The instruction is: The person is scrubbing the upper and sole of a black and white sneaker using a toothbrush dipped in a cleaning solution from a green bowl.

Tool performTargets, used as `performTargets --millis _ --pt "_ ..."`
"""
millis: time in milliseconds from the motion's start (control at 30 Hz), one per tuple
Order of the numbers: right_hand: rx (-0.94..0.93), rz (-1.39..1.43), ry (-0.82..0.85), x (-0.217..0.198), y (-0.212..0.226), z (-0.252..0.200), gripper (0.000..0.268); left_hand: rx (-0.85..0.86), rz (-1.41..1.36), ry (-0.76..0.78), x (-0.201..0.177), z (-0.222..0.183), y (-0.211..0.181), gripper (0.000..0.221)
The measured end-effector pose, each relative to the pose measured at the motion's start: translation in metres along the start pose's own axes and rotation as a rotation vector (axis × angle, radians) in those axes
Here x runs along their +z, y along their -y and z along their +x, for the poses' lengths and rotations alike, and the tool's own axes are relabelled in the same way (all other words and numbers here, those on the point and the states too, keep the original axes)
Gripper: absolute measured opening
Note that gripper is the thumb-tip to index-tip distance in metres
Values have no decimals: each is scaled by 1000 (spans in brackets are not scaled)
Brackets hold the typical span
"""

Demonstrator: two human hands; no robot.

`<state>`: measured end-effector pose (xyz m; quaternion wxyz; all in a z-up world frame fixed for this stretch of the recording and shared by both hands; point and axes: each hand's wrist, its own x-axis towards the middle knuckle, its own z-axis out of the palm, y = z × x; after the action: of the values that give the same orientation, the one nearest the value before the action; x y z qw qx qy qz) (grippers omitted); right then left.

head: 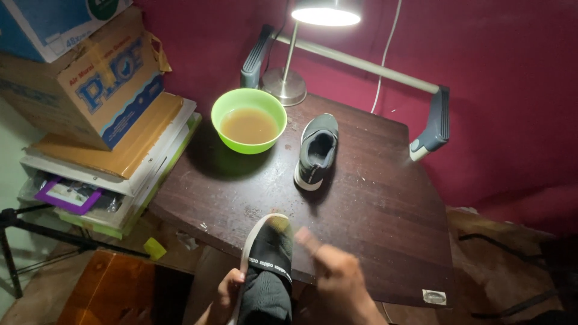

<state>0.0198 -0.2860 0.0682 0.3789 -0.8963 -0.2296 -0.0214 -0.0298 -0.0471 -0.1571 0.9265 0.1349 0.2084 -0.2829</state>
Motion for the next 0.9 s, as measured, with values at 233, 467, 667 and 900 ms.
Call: performTargets --millis 233,467,667,900 --pt "-215 -97 -20 -4 -5 -1 53 118 118 86 4 3 5 29" --pt "544 332 -296 -24 -31 -7 56 603 965 225 128 -53 -29 72" --pt "491 396 -187 7 -29 -13 60 171 1565 -386 232 -89 -60 71" --pt "628 455 -195 38 -37 32 65 316 1905 -290 229 -73 -61 77"
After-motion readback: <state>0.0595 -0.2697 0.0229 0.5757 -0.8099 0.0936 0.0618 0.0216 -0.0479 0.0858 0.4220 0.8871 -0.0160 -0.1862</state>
